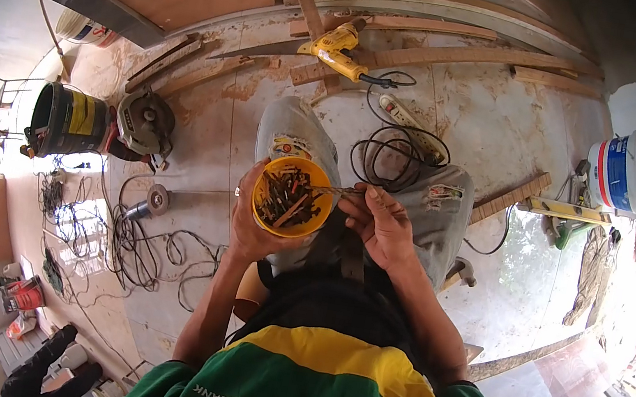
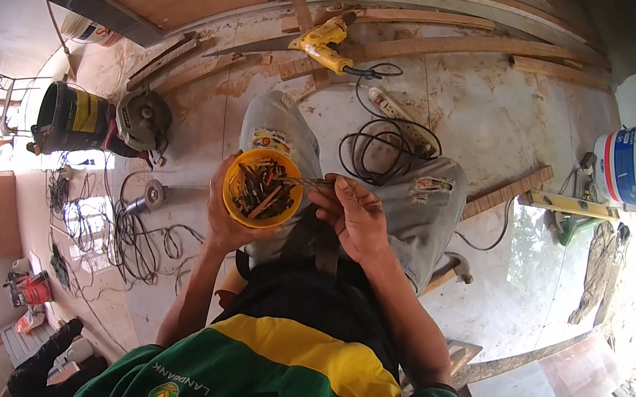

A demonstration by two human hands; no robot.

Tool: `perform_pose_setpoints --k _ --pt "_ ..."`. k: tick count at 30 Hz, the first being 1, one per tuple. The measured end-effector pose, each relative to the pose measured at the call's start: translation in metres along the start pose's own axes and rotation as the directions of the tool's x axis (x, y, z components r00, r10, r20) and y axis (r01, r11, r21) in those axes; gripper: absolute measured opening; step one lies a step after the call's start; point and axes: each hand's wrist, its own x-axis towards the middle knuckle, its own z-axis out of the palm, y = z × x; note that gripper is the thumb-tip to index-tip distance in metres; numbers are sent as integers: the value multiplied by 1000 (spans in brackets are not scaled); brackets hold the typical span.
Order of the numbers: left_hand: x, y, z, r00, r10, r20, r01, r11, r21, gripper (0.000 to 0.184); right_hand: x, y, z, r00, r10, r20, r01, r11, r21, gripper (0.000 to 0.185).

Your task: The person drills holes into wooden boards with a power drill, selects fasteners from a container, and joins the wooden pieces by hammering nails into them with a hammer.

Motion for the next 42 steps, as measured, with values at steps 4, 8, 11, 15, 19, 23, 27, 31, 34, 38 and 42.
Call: perform_pose_setpoints --k 4,8,11,15,19,23,27,31,34,38,42 --pt "0 2 0 1000 0 13 -1 1000 18 121 0 -2 -2 999 -29 -18 29 999 -32 31" --pt "-1 -5 -1 999 46 14 -47 998 48 121 7 -7 -9 989 -149 3 149 988 -35 30" --pt "-1 -4 2 994 110 -7 -110 994 -1 121 10 -17 -8 973 -230 29 231 971 -62 27" --pt "1 1 2 994 108 -7 -108 994 -1 117 9 -40 14 961 -276 -11 271 951 -151 24" --pt "2 1 3 991 134 -15 -134 991 4 117 1 -55 42 983 -183 32 171 825 -538 21" --pt "-2 -5 8 991 125 -50 -127 991 -34 116 -3 -45 76 880 -78 468 474 105 -874 15" --pt "0 -5 5 989 144 -16 -144 990 -11 114 16 -6 76 740 148 656 671 -229 -705 10" --pt "6 4 2 977 212 0 -212 977 33 112 27 4 87 774 361 520 633 -462 -622 10" --pt "6 -2 2 976 217 -2 -217 976 21 114 36 -6 92 731 460 504 681 -448 -579 14" --pt "-1 -7 3 985 171 -26 -172 985 -7 115 38 -27 74 717 -168 677 682 -30 -730 13" --pt "-3 -12 -1 994 109 -7 -109 994 -32 118 23 -56 55 834 -386 394 517 297 -803 16"
